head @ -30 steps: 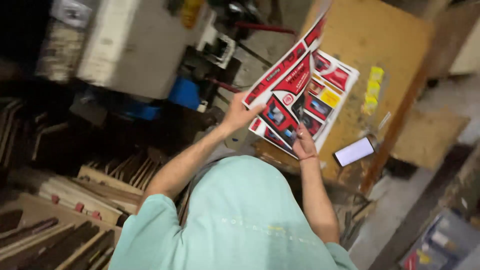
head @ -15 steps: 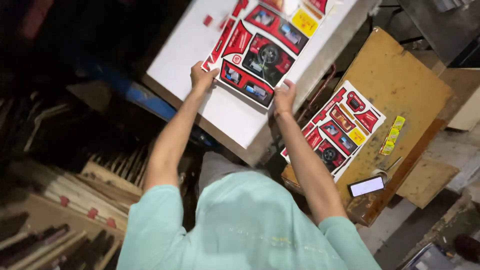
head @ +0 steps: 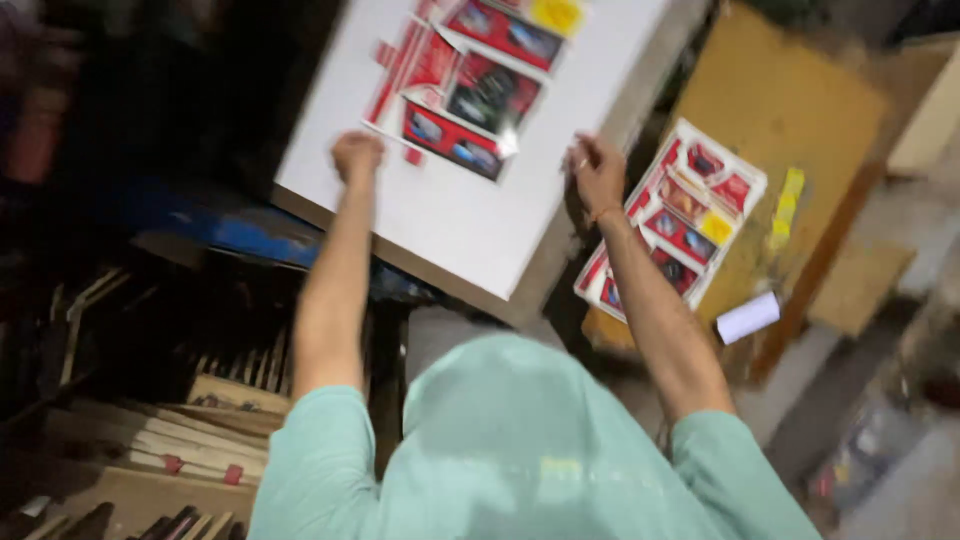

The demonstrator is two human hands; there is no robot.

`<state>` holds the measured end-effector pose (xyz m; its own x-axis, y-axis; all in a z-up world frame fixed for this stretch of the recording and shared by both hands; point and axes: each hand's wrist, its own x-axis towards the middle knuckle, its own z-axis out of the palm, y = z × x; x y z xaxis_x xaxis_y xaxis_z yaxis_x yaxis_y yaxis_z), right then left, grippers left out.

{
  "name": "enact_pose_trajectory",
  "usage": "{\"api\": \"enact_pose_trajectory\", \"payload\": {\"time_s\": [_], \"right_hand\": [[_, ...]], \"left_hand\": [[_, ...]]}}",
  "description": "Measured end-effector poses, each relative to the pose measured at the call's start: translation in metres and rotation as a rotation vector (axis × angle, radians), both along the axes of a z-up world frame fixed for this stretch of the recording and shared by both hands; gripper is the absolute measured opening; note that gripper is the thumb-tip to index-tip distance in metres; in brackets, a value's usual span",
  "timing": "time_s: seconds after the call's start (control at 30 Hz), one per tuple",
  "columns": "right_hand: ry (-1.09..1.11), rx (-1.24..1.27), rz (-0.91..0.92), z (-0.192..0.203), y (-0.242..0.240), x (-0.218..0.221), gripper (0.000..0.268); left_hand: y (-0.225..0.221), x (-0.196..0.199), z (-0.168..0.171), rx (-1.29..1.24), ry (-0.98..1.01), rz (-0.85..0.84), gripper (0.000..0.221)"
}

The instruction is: Organizing and stacking printed graphic sheets from a printing machine.

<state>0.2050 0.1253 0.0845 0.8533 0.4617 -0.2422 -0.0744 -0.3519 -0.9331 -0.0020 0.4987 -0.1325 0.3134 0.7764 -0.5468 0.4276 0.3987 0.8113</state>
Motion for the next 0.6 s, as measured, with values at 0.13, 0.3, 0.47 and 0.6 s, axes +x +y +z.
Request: {"api": "enact_pose_trajectory", "payload": {"time_s": [0.13, 0.3, 0.47, 0.6], "right_hand": [[-0.439, -0.283, -0.356, -0.001, -0.075, -0.025, 0.019], [-0.039, -1.126, -0.047, -0.071, -0.168, -0.113, 0.061], [-0.635, -1.331, -0.085, -0.131, -0.184, -0.147, 0.078], [0.051, -1.022, -0.016, -0.149, -0.205, -0.13, 0.046]], "left_hand": [[0.018, -0.055, 0.091, 0.036, -0.292, 0.029, 0.038], [-0.063, -0.106, 0.322, 0.12, -0.476, -0.151, 0.031], [-0.126, -0.105, 0.346, 0.213, -0.498, -0.198, 0.023], [-0.201, -0.076, 0.279, 0.058, -0.357, -0.49, 0.023]]}}
